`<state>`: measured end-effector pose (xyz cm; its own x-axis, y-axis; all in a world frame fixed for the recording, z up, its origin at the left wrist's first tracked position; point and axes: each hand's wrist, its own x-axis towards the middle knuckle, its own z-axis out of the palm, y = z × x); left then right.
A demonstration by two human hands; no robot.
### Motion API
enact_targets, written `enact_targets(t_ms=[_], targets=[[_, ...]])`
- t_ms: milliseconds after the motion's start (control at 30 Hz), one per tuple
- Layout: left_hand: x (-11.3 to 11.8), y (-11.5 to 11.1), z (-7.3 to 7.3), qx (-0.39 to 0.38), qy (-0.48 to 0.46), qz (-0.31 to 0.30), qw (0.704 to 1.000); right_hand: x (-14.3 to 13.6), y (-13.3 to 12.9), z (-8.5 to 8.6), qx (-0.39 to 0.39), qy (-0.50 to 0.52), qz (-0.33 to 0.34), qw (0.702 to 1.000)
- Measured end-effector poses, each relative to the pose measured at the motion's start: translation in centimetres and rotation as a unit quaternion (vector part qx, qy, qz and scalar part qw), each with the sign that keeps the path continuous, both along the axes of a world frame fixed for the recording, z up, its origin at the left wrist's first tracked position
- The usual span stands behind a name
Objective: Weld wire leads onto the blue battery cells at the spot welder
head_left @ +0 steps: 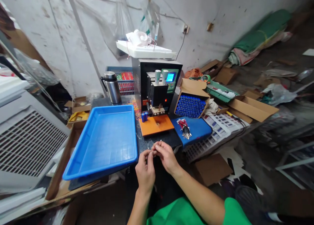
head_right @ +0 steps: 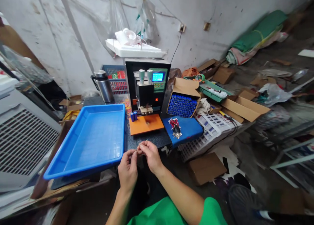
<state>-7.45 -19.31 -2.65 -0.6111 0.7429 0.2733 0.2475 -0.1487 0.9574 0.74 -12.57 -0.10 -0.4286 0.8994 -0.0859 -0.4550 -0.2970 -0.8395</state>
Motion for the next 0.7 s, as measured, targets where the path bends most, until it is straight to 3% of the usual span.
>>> enact_targets(t_ms=[233, 367, 500, 700], targets=[[-0.9, -1.8, 0.8, -0.055, -0.147, -0.043, 0.987, 0.5, -0.3, -1.4, 0.063, -0.045, 0.090, 0.993], [-1.2, -2.4, 0.6, -0.064, -0.204, -0.066, 0.975, 0.2, -0.6, -1.4, 0.103, -0.077, 0.104, 0.986], [-0.5, -2.5, 1.0, -0.081, -0.176, -0.060, 0.979, 0.8, -0.3, -0.9, 0.148, -0.114, 0.097, 0.978], [1.6, -1.1, 1.9, -0.121, -0.055, -0.058, 0.990, 3.3, 1.1, -0.3, 0.163, -0.137, 0.109, 0.971]])
